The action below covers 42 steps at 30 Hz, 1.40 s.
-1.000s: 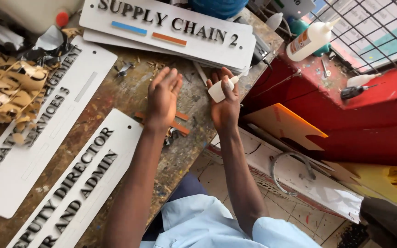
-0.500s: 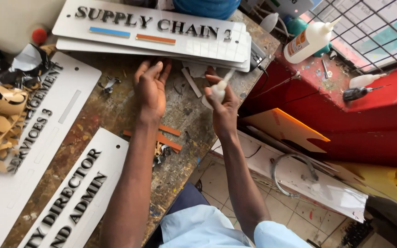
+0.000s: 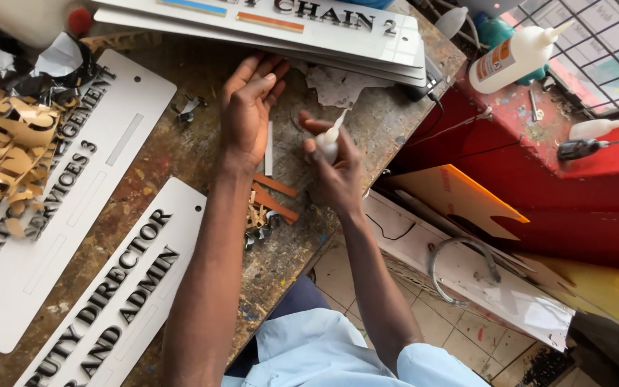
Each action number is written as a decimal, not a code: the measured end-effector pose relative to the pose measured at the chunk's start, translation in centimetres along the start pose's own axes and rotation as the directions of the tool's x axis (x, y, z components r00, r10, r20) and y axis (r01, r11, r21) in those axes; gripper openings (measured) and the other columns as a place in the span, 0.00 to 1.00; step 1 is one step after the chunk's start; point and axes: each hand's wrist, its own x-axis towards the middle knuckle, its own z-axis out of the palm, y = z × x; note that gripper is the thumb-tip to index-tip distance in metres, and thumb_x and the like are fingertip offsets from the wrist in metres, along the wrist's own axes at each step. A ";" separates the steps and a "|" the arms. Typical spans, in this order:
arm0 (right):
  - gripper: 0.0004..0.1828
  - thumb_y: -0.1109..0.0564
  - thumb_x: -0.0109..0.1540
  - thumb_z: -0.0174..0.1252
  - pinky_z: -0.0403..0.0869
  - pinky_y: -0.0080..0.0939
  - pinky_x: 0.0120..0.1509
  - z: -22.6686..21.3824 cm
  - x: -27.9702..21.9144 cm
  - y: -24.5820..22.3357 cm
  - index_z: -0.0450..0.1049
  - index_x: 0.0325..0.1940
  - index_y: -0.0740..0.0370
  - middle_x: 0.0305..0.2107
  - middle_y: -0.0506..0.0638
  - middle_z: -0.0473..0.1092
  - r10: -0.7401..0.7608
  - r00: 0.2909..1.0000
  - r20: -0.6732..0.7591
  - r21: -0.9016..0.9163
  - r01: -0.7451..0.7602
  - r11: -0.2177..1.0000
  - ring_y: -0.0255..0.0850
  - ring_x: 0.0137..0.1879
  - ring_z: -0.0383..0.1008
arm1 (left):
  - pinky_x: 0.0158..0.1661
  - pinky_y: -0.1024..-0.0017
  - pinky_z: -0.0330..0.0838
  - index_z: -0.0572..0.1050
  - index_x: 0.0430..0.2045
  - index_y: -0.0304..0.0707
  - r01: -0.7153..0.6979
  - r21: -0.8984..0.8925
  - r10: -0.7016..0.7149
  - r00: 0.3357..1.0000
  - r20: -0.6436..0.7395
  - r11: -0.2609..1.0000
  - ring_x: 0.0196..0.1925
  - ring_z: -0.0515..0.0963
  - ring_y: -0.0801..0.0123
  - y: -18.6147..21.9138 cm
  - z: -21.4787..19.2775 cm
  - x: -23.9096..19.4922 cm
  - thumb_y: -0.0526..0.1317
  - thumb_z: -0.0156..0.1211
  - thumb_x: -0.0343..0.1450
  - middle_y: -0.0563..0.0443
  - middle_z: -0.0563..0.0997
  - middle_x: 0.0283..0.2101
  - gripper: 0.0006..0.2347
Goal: Applying adhesive to small acrylic strips and precisely placing them onto signboards to complete office signage.
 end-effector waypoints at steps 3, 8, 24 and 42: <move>0.28 0.34 0.73 0.64 0.83 0.54 0.77 0.3 0.4 -0.6 0.75 0.65 0.56 0.72 0.65 0.73 -0.011 0.999 -0.038 -0.108 0.007 0.994 0.57 0.78 0.78 | 0.68 0.63 0.74 0.75 0.69 0.30 -0.010 0.024 0.009 1.000 0.029 1.000 0.74 0.82 0.55 -0.1 -0.4 0.2 0.33 0.58 0.76 0.41 0.83 0.69 0.22; 0.24 0.41 0.75 0.63 0.80 0.52 0.81 1.5 -0.6 -0.3 0.74 0.68 0.58 0.73 0.61 0.73 -0.005 1.000 -0.012 -0.045 0.005 0.999 0.54 0.77 0.78 | 0.61 0.69 0.76 0.79 0.63 0.36 0.044 0.124 -0.047 0.999 0.016 0.991 0.70 0.83 0.60 0.9 -0.3 -0.5 0.34 0.59 0.76 0.46 0.85 0.65 0.19; 0.14 0.62 0.73 0.69 0.84 0.56 0.62 2.9 -2.3 0.2 0.80 0.63 0.64 0.51 0.60 0.84 -0.113 0.993 -0.018 -0.224 0.106 0.969 0.49 0.56 0.86 | 0.56 0.46 0.81 0.84 0.58 0.37 -0.248 0.905 0.142 0.967 0.211 0.345 0.56 0.88 0.40 1.8 -4.6 -7.1 0.36 0.70 0.75 0.39 0.90 0.48 0.16; 0.15 0.68 0.61 0.71 0.81 0.36 0.39 5.3 0.5 -3.4 0.75 0.46 0.58 0.36 0.57 0.84 0.126 0.977 0.171 -0.215 -0.087 0.973 0.38 0.37 0.82 | 0.51 0.64 0.85 0.84 0.55 0.30 -0.168 0.798 0.374 0.924 -0.077 0.579 0.49 0.90 0.56 8.1 -7.5 -24.4 0.34 0.64 0.81 0.40 0.89 0.46 0.10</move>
